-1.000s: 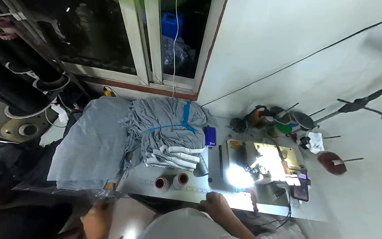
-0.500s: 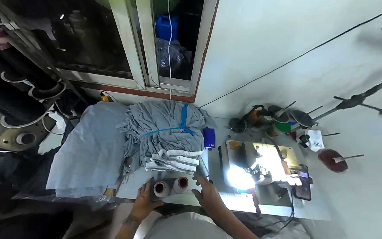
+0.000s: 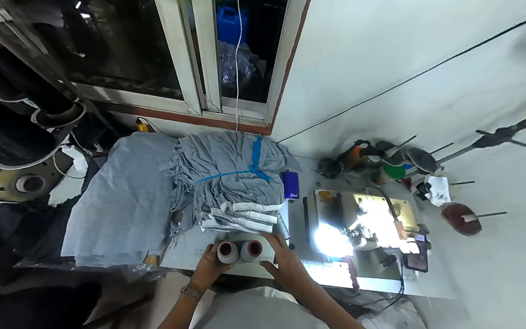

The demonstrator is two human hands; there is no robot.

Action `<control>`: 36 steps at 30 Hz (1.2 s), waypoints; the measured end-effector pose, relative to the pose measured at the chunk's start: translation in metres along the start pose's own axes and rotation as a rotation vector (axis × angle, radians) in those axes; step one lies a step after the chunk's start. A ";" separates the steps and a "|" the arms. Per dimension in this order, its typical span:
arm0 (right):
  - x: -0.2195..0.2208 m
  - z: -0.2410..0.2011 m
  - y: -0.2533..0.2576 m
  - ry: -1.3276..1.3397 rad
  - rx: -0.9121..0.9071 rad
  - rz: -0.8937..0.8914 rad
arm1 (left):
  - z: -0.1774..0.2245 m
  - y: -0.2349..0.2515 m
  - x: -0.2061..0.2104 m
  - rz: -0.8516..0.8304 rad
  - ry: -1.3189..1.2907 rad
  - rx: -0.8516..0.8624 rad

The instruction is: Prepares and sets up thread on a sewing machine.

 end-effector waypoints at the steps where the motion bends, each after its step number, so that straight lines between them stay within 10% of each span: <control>1: 0.000 0.002 0.000 0.000 0.002 -0.002 | 0.000 -0.002 -0.001 0.014 -0.023 -0.005; 16: -0.008 0.042 -0.002 -0.069 0.318 -0.076 | -0.007 0.004 -0.005 0.042 0.032 -0.040; 29: -0.005 0.014 -0.001 0.211 -0.032 0.047 | 0.014 -0.050 -0.039 -0.061 -0.470 0.009; 36: 0.025 -0.008 0.023 -0.088 -0.045 -0.151 | 0.026 -0.063 -0.049 -0.057 -0.493 0.039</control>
Point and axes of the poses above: each hand's wrist, its own y-axis towards the middle knuckle, its own x-axis out of the palm, z = x × y, the point moved 8 cm from there along y, towards the middle knuckle, and after that the axes turned 13 degrees about y, right-handed, at the moved point
